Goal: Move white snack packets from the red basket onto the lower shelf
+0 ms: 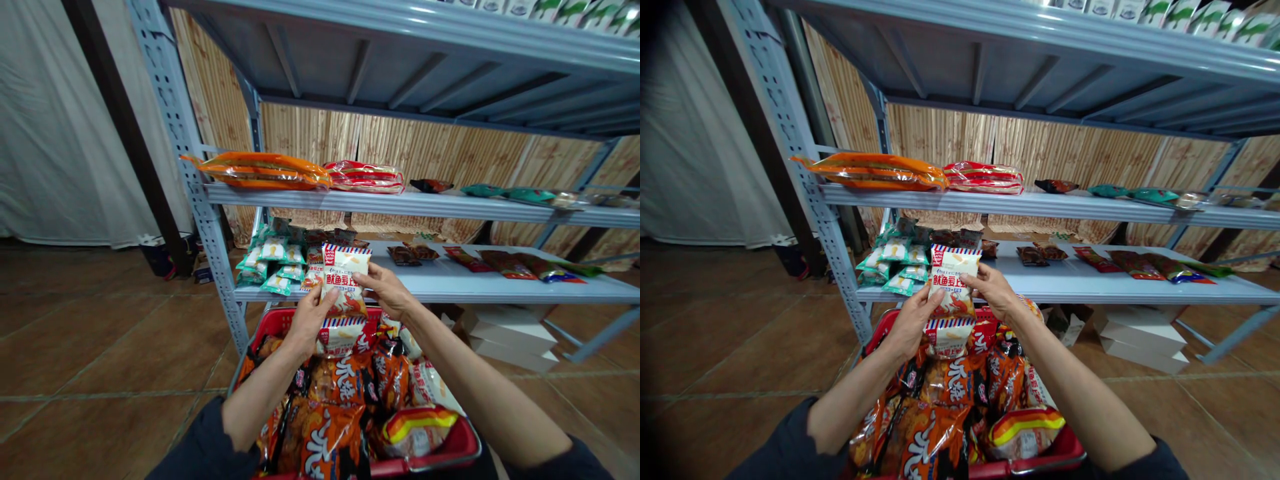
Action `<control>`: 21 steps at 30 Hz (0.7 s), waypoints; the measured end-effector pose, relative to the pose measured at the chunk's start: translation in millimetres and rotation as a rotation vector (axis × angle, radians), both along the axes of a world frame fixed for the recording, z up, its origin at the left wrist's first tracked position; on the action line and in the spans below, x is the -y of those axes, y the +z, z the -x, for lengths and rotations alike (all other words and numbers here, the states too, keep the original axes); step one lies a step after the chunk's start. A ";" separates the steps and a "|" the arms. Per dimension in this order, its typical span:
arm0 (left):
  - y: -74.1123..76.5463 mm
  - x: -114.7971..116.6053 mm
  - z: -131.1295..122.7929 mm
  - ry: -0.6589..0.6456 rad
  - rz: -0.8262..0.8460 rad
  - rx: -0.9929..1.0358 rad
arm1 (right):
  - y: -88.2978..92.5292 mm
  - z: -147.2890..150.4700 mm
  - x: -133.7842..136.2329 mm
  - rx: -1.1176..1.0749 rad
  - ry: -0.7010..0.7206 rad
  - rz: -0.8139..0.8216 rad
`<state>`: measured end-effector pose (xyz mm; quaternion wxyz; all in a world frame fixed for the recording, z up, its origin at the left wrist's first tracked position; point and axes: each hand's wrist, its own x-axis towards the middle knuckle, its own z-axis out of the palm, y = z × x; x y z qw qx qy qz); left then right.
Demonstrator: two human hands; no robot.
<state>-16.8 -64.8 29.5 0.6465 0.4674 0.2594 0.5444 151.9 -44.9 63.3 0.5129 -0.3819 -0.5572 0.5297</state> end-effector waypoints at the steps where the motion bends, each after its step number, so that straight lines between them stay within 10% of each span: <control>1: -0.2 0.5 0.7 -0.027 -0.006 -0.001 | -1.0 -0.5 -2.0 0.001 -0.028 -0.007; 21: -4.2 -11.7 0.0 -0.001 0.104 0.099 | -15.8 3.7 2.8 -0.074 0.157 0.058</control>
